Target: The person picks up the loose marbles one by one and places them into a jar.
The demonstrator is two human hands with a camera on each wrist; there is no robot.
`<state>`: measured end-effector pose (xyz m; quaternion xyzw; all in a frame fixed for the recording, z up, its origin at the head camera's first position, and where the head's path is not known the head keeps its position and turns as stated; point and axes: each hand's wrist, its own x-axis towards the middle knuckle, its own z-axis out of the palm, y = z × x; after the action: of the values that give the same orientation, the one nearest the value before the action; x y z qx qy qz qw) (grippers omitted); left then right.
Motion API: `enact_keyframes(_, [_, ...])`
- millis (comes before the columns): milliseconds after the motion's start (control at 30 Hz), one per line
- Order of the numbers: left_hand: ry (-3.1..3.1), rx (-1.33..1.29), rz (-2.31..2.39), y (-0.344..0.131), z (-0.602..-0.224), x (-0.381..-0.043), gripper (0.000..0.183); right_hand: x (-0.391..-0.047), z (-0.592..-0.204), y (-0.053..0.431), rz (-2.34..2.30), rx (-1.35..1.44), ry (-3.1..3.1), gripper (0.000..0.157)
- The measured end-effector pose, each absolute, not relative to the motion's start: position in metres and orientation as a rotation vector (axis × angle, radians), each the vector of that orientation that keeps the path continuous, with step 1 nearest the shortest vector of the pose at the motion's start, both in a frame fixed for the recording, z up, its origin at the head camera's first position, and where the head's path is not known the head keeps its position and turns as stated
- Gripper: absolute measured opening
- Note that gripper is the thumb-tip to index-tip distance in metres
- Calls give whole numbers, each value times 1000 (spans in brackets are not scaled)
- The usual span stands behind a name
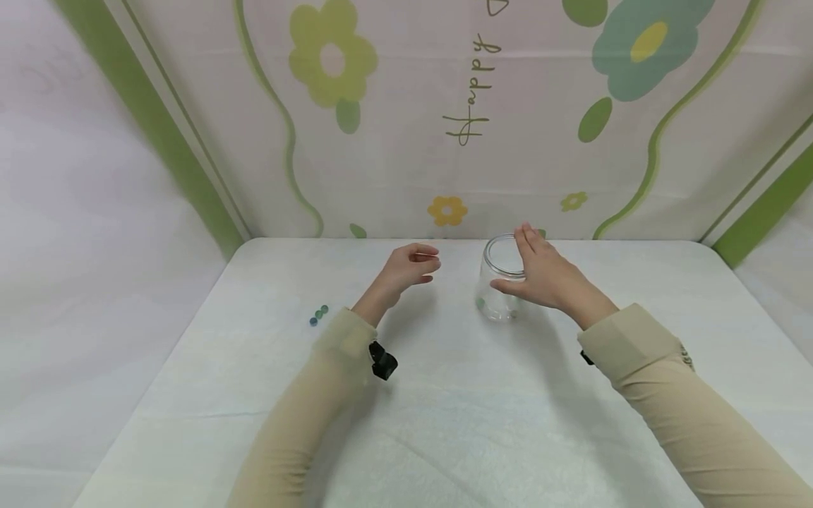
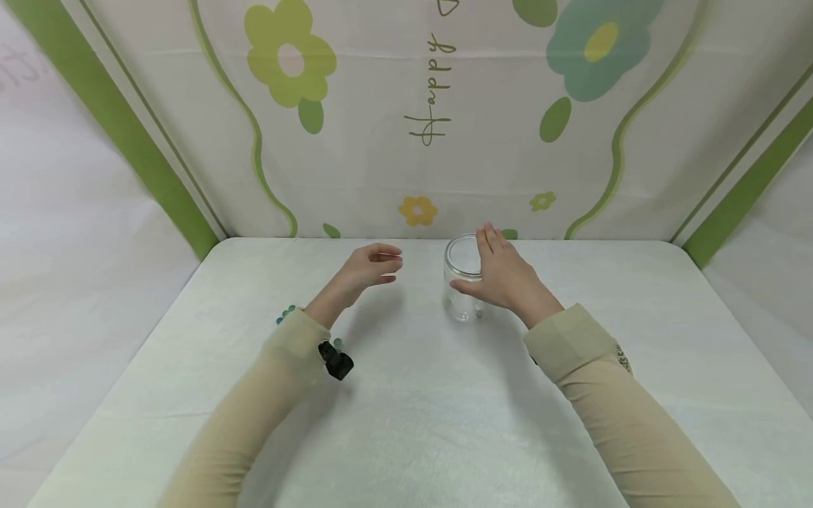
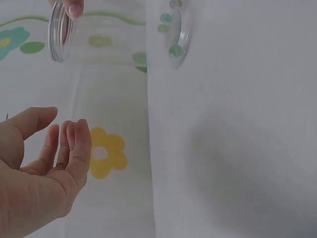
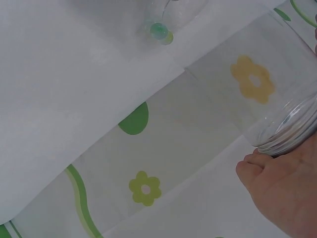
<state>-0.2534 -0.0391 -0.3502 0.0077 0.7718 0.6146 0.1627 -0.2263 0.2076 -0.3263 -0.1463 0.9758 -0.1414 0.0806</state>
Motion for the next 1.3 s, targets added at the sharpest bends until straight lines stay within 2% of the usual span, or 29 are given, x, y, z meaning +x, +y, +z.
enact_keyframes(567, [2270, -20, 1629, -116, -361, -253, 44, -227, -327, 208, -387, -500, 2948, 100])
enact_keyframes(1300, [2442, -42, 1313, -205, -371, -232, 49, -225, -327, 208, -416, -463, 2927, 101])
